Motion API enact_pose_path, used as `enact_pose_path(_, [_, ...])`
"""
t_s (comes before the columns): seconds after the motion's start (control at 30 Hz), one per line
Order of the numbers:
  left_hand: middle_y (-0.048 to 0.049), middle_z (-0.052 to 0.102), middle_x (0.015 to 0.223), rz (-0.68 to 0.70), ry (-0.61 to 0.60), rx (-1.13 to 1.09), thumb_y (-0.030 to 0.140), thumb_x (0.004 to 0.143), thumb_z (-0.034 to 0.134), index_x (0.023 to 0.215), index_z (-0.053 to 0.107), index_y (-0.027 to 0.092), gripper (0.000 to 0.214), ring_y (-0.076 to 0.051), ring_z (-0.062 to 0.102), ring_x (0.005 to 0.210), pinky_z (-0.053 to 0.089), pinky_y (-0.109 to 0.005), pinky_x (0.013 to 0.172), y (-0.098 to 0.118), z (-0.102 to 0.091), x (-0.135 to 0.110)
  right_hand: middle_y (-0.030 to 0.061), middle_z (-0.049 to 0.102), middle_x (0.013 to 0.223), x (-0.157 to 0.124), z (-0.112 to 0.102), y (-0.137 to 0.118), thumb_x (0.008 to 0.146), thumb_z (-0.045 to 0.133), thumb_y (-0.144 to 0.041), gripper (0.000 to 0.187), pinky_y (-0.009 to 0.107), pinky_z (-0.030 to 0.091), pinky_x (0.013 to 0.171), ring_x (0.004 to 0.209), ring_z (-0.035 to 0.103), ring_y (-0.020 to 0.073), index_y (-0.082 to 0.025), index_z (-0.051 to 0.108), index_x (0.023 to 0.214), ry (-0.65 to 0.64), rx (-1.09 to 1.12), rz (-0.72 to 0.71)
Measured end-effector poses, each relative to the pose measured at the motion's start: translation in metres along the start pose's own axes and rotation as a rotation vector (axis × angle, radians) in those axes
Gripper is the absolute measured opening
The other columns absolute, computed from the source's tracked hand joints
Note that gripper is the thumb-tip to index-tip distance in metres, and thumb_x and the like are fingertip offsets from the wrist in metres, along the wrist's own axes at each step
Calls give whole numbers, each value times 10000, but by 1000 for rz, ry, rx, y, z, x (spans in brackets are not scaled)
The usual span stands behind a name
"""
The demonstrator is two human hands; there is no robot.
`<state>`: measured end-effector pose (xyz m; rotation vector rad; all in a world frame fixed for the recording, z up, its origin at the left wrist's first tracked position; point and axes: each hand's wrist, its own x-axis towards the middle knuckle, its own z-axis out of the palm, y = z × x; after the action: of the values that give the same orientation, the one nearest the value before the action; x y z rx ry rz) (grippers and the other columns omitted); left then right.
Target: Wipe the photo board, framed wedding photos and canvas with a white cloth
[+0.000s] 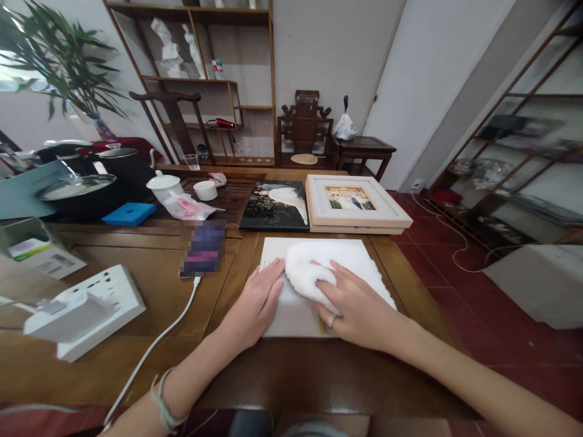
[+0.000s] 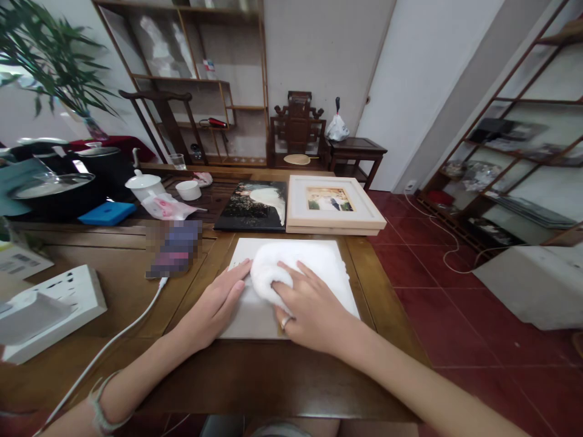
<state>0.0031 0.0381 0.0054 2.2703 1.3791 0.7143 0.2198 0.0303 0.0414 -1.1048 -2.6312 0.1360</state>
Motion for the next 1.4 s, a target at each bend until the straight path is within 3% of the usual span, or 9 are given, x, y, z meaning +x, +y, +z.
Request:
enact_pose_path(0.27, [-130, 559, 1281, 111, 54, 25, 201, 909, 397, 1225, 550, 181, 352, -270, 480, 1230, 330, -512, 1065, 3, -2, 2, 104, 649, 1042, 79, -1, 6, 863, 385, -132, 251, 419, 321, 964, 977, 559, 243, -144, 588, 1009, -115, 22, -51])
enact_pose_path(0.4, [-135, 570, 1262, 110, 55, 31, 200, 900, 407, 1203, 564, 174, 342, -272, 492, 1218, 347, -514, 1057, 2, -2, 2, 66, 654, 884, 91, -2, 4, 828, 386, -122, 247, 347, 379, 817, 853, 559, 230, -168, 585, 967, -133, 32, -29])
enact_pose_path(0.57, [-144, 519, 1348, 99, 71, 64, 225, 903, 411, 1251, 525, 146, 375, -264, 433, 1291, 311, -519, 1084, -3, 2, 1, 96, 621, 845, 70, -8, 18, 863, 363, -182, 237, 322, 388, 679, 827, 553, 258, -163, 573, 972, -119, 31, 127])
enact_pose_path(0.73, [-146, 501, 1368, 90, 60, 68, 228, 905, 404, 1243, 534, 143, 372, -254, 415, 1308, 305, -518, 1091, -4, 2, 0, 103, 619, 868, 30, -18, 43, 913, 345, -238, 249, 335, 420, 702, 808, 574, 247, -163, 582, 926, -118, 43, 245])
enact_pose_path(0.83, [-136, 506, 1366, 90, 76, 58, 224, 900, 412, 1244, 536, 157, 372, -252, 414, 1309, 303, -517, 1093, -4, 2, -1, 148, 619, 1047, 3, -17, 58, 932, 328, -282, 296, 387, 439, 792, 977, 570, 295, -150, 582, 1007, -104, 40, 277])
enact_pose_path(0.97, [-129, 519, 1355, 99, 91, 54, 218, 891, 426, 1238, 545, 171, 370, -257, 430, 1297, 310, -519, 1089, -4, 3, -1, 144, 559, 1264, -17, -11, 68, 930, 370, -399, 358, 488, 388, 959, 1286, 367, 348, -178, 594, 1100, -68, 15, 252])
enact_pose_path(1.07, [-123, 519, 1356, 101, 92, 63, 216, 890, 428, 1241, 544, 182, 371, -260, 436, 1293, 315, -524, 1084, -4, 3, 0, 111, 510, 1348, -15, -9, 66, 935, 391, -355, 330, 526, 291, 1055, 1318, 340, 310, -202, 589, 1150, -22, -20, 144])
enact_pose_path(1.2, [-141, 513, 1358, 101, 75, 74, 229, 899, 414, 1244, 539, 144, 377, -263, 420, 1304, 310, -521, 1091, -4, 2, 0, 159, 486, 1362, -12, -13, 57, 889, 409, -171, 288, 530, 235, 1096, 1354, 273, 285, -134, 600, 1102, -29, -65, 64])
enact_pose_path(1.4, [-146, 503, 1365, 99, 72, 80, 229, 906, 404, 1253, 535, 140, 382, -266, 411, 1309, 306, -532, 1090, -4, 3, 0, 168, 520, 1326, -49, -28, 21, 790, 428, -62, 264, 531, 240, 1107, 1368, 232, 272, -152, 631, 932, -148, -5, 11])
